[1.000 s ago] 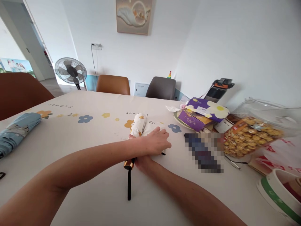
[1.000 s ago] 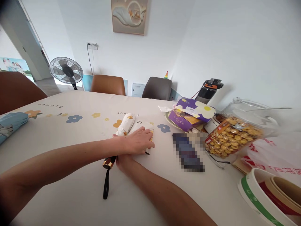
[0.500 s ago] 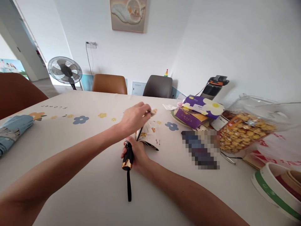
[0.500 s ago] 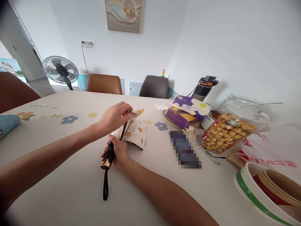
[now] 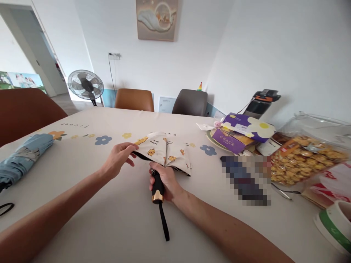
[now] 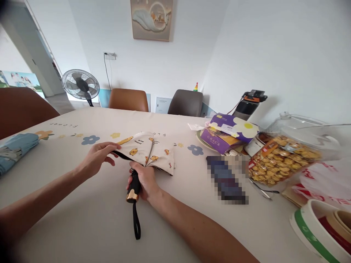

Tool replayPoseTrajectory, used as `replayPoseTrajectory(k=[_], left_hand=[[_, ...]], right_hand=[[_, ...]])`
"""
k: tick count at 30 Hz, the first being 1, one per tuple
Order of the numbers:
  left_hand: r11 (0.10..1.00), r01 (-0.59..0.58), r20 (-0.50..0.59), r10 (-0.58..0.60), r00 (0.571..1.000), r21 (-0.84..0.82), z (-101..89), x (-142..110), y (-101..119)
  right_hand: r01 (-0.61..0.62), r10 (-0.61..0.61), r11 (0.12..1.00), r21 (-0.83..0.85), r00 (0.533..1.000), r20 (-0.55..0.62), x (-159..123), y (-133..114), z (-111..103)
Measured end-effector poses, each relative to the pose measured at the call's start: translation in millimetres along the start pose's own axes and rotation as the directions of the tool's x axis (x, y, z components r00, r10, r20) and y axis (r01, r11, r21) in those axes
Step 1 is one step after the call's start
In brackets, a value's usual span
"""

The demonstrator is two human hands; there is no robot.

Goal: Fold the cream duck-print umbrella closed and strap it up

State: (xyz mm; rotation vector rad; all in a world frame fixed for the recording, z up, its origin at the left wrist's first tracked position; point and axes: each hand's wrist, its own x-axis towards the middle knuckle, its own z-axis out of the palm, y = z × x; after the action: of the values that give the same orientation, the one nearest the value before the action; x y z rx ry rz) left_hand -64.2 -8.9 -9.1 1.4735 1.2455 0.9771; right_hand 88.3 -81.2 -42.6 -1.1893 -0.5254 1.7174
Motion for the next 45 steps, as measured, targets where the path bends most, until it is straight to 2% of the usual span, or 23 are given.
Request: replayPoseTrajectory(k=[2, 5, 9, 11, 14, 16, 18, 20, 23, 25, 30, 35, 37, 41, 42, 45], left_hand=[[0.995, 0.022, -0.011, -0.023, 1.0, -0.099, -0.7, 1, -4], [0.996, 0.031, -0.036, -0.035, 0.999, -0.086, -3.8, 0, -7], [0.996, -0.038, 0.114, 0.029, 0.993, 0.086, -13.5, -2, -6], [0.99, -0.087, 0.186, 0.065, 0.98, 0.112, -19.2, 0, -8], [0.996, -0.093, 0.305, 0.083, 0.949, 0.017, -24.6, 7, -14], [0.997, -0.054, 0.389, 0.068, 0.919, -0.049, -25.0, 9, -17], [0.998, -0.012, 0.426, 0.04, 0.904, -0.069, -23.5, 9, -17], [0.998, 0.033, 0.409, -0.011, 0.912, -0.047, -21.3, 7, -16], [0.99, 0.133, 0.324, -0.109, 0.94, -0.054, -18.7, 6, -15], [0.972, 0.186, 0.281, -0.14, 0.95, -0.144, -17.1, 7, -16], [0.918, 0.218, 0.299, -0.117, 0.947, -0.331, -10.9, 19, -22], [0.829, 0.281, 0.191, -0.214, 0.958, -0.483, -3.8, 28, -15], [0.808, 0.254, 0.118, -0.226, 0.967, -0.532, -2.5, 29, -10], [0.84, 0.065, -0.064, -0.118, 0.991, -0.538, -0.2, 31, -14], [0.853, 0.053, -0.074, -0.107, 0.992, -0.52, 0.7, 32, -19], [0.907, 0.117, -0.037, -0.143, 0.989, -0.404, 3.0, 37, -34]], right_hand=[[0.017, -0.017, 1.0, -0.006, 0.999, 0.029, 0, 1, -2], [0.04, -0.04, 0.999, -0.001, 0.997, 0.064, -2, 0, -3], [0.04, -0.04, 0.999, 0.0, 0.998, 0.05, -4, -7, -6], [0.068, -0.066, 0.997, -0.044, 0.997, 0.038, -4, -13, -10], [0.161, -0.158, 0.973, -0.165, 0.987, 0.033, -3, -21, -19], [0.21, -0.205, 0.951, -0.226, 0.978, 0.045, -3, -24, -24], [0.231, -0.222, 0.94, -0.25, 0.973, 0.063, -3, -24, -27], [0.229, -0.217, 0.937, -0.263, 0.973, 0.073, -3, -21, -27], [0.221, -0.207, 0.927, -0.303, 0.975, 0.076, -3, -15, -25], [0.223, -0.208, 0.915, -0.337, 0.975, 0.082, -3, -13, -23], [0.232, -0.204, 0.886, -0.402, 0.973, 0.112, -7, -9, -20], [0.24, -0.206, 0.865, -0.44, 0.971, 0.124, -7, -8, -19], [0.235, -0.203, 0.869, -0.434, 0.972, 0.121, -7, -9, -20], [0.215, -0.184, 0.89, -0.402, 0.976, 0.115, -5, -11, -21], [0.221, -0.187, 0.892, -0.395, 0.975, 0.124, -5, -12, -21], [0.236, -0.193, 0.888, -0.394, 0.97, 0.145, -6, -13, -21]])
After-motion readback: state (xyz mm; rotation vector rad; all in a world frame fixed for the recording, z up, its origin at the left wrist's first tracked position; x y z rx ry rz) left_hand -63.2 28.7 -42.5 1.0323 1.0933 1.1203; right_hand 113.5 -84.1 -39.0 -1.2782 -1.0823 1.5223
